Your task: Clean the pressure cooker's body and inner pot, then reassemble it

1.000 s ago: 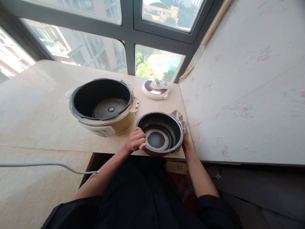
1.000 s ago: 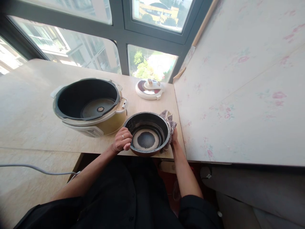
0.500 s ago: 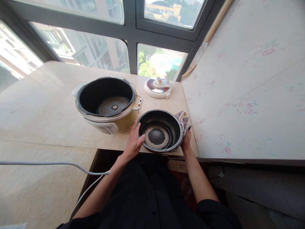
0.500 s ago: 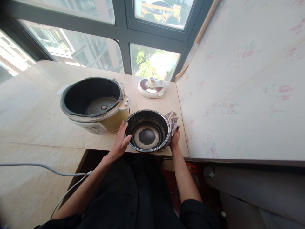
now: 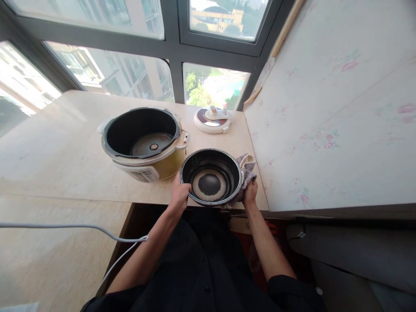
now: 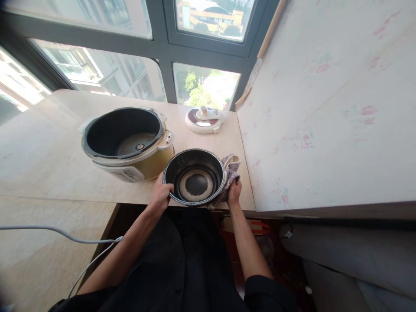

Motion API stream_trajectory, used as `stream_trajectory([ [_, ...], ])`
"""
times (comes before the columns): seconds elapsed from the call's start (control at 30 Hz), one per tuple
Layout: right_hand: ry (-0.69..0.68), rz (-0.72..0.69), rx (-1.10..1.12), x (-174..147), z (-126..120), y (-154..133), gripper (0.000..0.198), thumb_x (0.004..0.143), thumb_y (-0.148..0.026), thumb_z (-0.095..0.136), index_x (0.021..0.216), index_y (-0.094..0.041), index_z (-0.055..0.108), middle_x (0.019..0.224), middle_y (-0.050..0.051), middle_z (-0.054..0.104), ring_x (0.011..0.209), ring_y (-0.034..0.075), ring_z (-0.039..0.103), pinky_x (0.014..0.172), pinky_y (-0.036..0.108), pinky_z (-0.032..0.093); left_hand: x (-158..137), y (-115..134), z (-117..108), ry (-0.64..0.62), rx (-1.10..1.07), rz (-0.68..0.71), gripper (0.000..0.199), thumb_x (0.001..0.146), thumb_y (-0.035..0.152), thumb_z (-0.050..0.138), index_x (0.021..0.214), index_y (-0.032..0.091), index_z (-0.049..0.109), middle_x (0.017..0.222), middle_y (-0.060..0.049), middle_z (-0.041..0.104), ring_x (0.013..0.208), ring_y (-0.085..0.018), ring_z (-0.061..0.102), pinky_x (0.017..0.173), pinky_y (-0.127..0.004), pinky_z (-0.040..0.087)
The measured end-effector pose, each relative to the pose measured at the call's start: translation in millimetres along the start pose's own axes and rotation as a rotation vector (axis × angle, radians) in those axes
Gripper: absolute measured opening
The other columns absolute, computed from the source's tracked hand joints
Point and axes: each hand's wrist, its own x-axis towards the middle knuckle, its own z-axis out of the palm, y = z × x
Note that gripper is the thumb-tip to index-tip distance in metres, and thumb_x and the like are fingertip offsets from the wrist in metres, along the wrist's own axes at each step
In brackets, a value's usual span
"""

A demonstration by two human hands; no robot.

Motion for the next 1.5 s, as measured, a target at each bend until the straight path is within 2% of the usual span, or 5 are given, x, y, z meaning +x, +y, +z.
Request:
stream_trajectory([
  [0.23,-0.180,0.141,0.018,24.2,8.2,-6.5,0.046,0.066,-0.064,0.073,0.074,-0.020,0.066,0.065,-0.002,0.065,0.065,0.015,0.057,0.065,0.028,0.046,23.6,22.0,-6.4,-0.136,-0.021,-0.051,0.050,0.037,0.008,0.048,0.085,0.016,0.060,0.066,0.004,0.048,0.058,-0.010,0.041,0.042,-0.019,0.027],
  [0.53,-0.385,0.176,-0.058,58.5,4.2,-30.1,0.050,0.057,-0.062,0.085,0.072,-0.016,0.070,0.067,-0.002,0.069,0.069,0.015,0.061,0.066,0.025,0.045,48.7,36.6,-5.7,-0.185,0.026,-0.099,0.055,0.035,0.010,0.049,0.087,0.015,0.066,0.062,0.004,0.049,0.054,-0.011,0.043,0.040,-0.018,0.028],
  [1.03,-0.128,0.113,-0.295,18.0,-100.3,-102.5,0.061,0.057,-0.074,0.081,0.074,-0.017,0.067,0.064,-0.001,0.065,0.063,0.018,0.058,0.058,0.027,0.040,56.1,37.5,-8.3,-0.216,0.054,-0.127,0.085,0.034,0.009,0.047,0.115,0.015,0.072,0.056,0.005,0.051,0.045,-0.012,0.043,0.038,-0.019,0.030],
  [1.37,-0.089,0.313,-0.118,-0.5,-50.9,-54.9,0.047,0.059,-0.055,0.087,0.084,-0.018,0.074,0.074,0.001,0.072,0.078,0.022,0.066,0.070,0.030,0.051,59.7,33.2,7.4,-0.124,0.157,-0.016,0.058,0.045,0.014,0.056,0.099,0.014,0.075,0.060,0.003,0.057,0.051,-0.013,0.047,0.044,-0.021,0.037],
  [1.5,0.009,0.419,0.070,-28.4,-30.0,-29.8,0.048,0.059,-0.052,0.084,0.091,-0.019,0.071,0.080,0.001,0.074,0.083,0.023,0.069,0.073,0.032,0.054,42.5,33.8,1.3,-0.072,0.382,0.182,0.041,0.061,0.018,0.061,0.099,0.014,0.076,0.085,-0.006,0.072,0.083,-0.025,0.067,0.077,-0.035,0.056],
])
